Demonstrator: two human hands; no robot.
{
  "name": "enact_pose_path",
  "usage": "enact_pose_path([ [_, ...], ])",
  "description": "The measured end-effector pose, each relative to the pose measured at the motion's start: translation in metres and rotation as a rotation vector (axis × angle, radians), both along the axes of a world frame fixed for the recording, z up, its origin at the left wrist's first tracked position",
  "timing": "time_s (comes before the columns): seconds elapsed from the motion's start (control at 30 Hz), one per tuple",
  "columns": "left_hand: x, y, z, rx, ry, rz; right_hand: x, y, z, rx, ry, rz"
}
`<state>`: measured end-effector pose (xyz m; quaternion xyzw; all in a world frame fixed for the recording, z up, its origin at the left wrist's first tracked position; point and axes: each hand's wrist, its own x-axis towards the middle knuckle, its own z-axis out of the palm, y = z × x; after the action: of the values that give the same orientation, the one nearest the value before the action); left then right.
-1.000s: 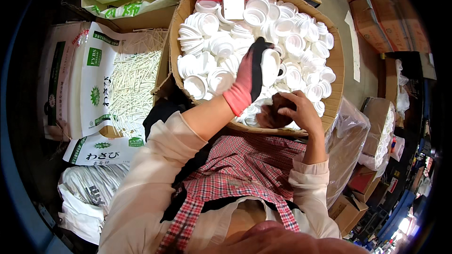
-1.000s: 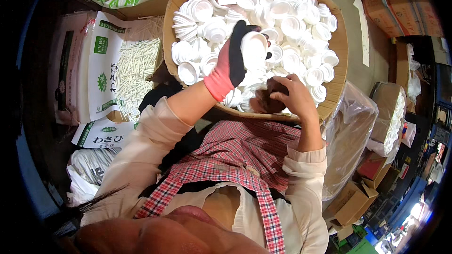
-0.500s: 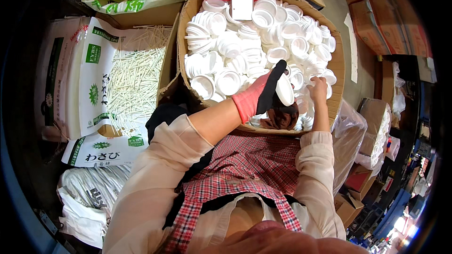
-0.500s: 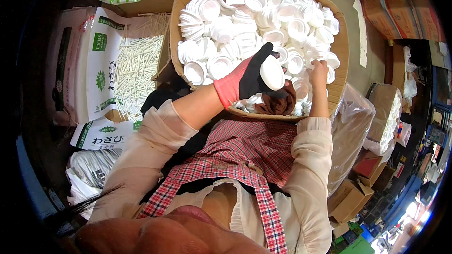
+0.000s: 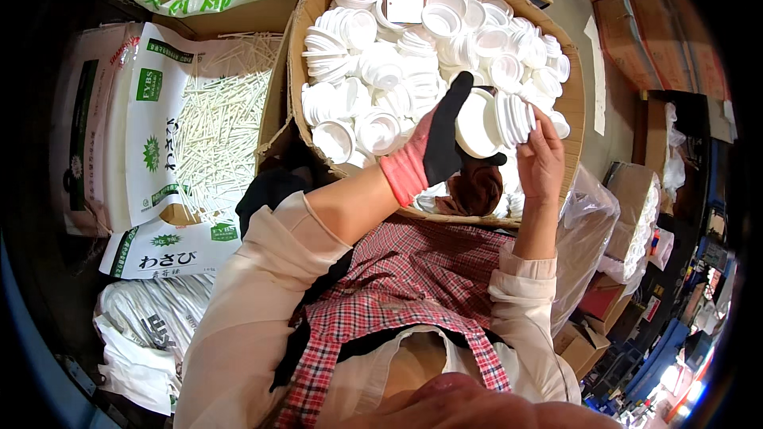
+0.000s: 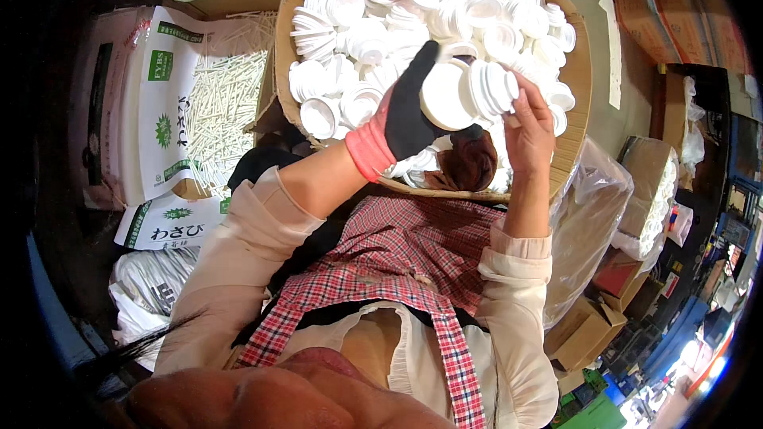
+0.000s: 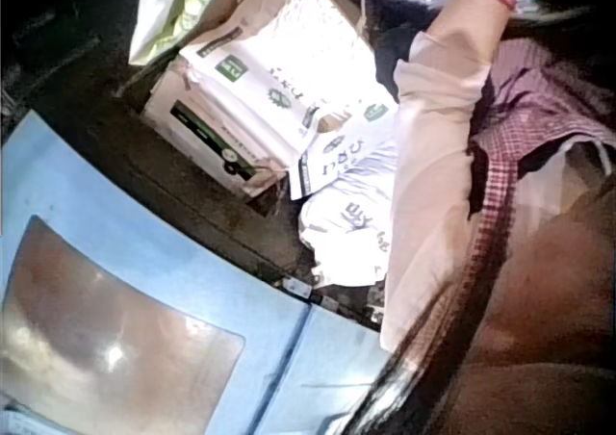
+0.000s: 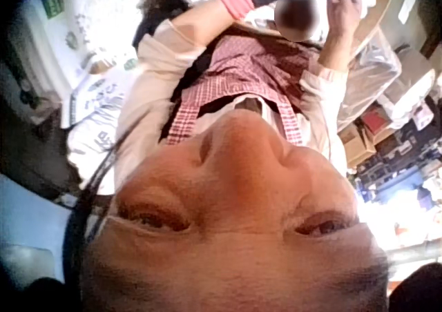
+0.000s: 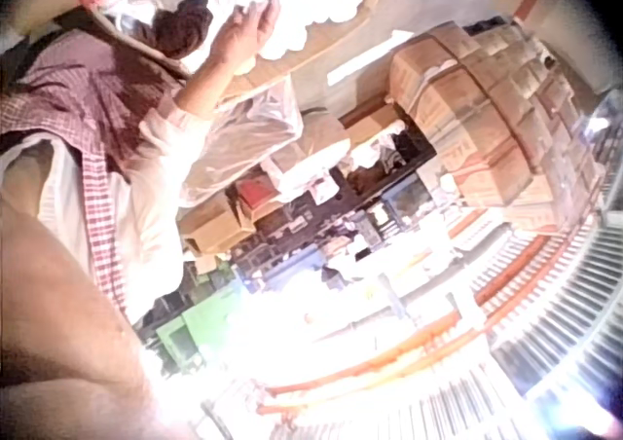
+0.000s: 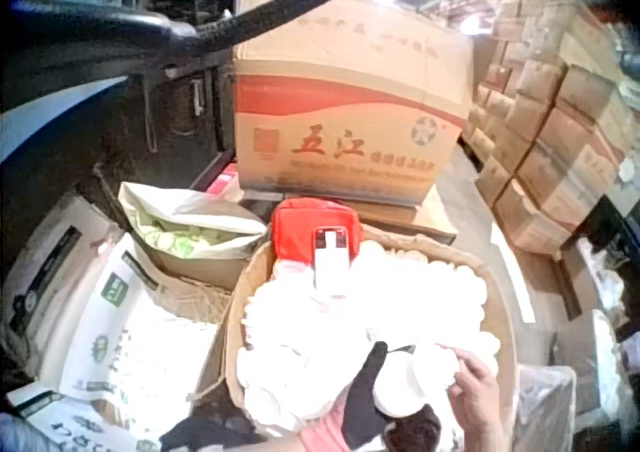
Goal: The person sits on the floor and repeatedly picks up white plastic bowls and lids from a large cardboard box. They wipe each bowl with a brown cloth, then fit a lid onto the bowl and place the assembled unit into a clear plastic bag.
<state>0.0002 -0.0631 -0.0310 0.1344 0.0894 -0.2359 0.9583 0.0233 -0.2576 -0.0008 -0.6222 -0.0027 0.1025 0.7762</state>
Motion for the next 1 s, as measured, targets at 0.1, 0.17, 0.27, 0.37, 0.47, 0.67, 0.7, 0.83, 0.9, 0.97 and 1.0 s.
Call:
enact_pose_path([
  [0.1,0.000,0.005,-0.004,0.142,-0.095,0.064,-0.008,0.009,-0.003,0.027,0.038,0.098],
  [0.17,-0.001,0.009,-0.006,0.271,-0.218,0.128,-0.011,0.021,0.006,-0.183,-0.063,0.174],
  [0.27,-0.003,0.014,-0.005,0.430,-0.466,0.240,-0.013,0.026,0.014,-0.262,-0.101,0.186],
  [0.37,-0.001,0.022,0.004,0.016,-0.238,0.030,-0.016,0.028,0.019,-0.366,-0.201,0.205],
  [0.47,-0.002,0.028,0.009,-0.114,-0.119,-0.017,-0.010,0.018,0.018,-0.007,-0.083,0.097],
  [0.67,0.002,0.037,0.016,-0.191,-0.117,-0.041,-0.017,0.011,0.025,0.290,0.024,-0.009],
  [0.7,0.002,0.039,0.015,-0.226,-0.180,-0.057,-0.018,0.012,0.025,0.314,0.012,0.004],
  [0.83,0.004,0.043,0.015,-0.215,-0.264,-0.058,-0.016,0.006,0.025,0.335,-0.020,0.089],
  [0.9,0.004,0.043,0.016,-0.179,-0.268,-0.057,-0.018,0.005,0.025,0.352,-0.039,0.100],
  [0.97,0.003,0.042,0.022,-0.039,-0.311,-0.024,-0.019,0.004,0.028,0.373,-0.051,0.122],
  [1.0,0.002,0.042,0.026,0.030,-0.332,-0.008,-0.019,0.005,0.028,0.379,-0.040,0.122],
])
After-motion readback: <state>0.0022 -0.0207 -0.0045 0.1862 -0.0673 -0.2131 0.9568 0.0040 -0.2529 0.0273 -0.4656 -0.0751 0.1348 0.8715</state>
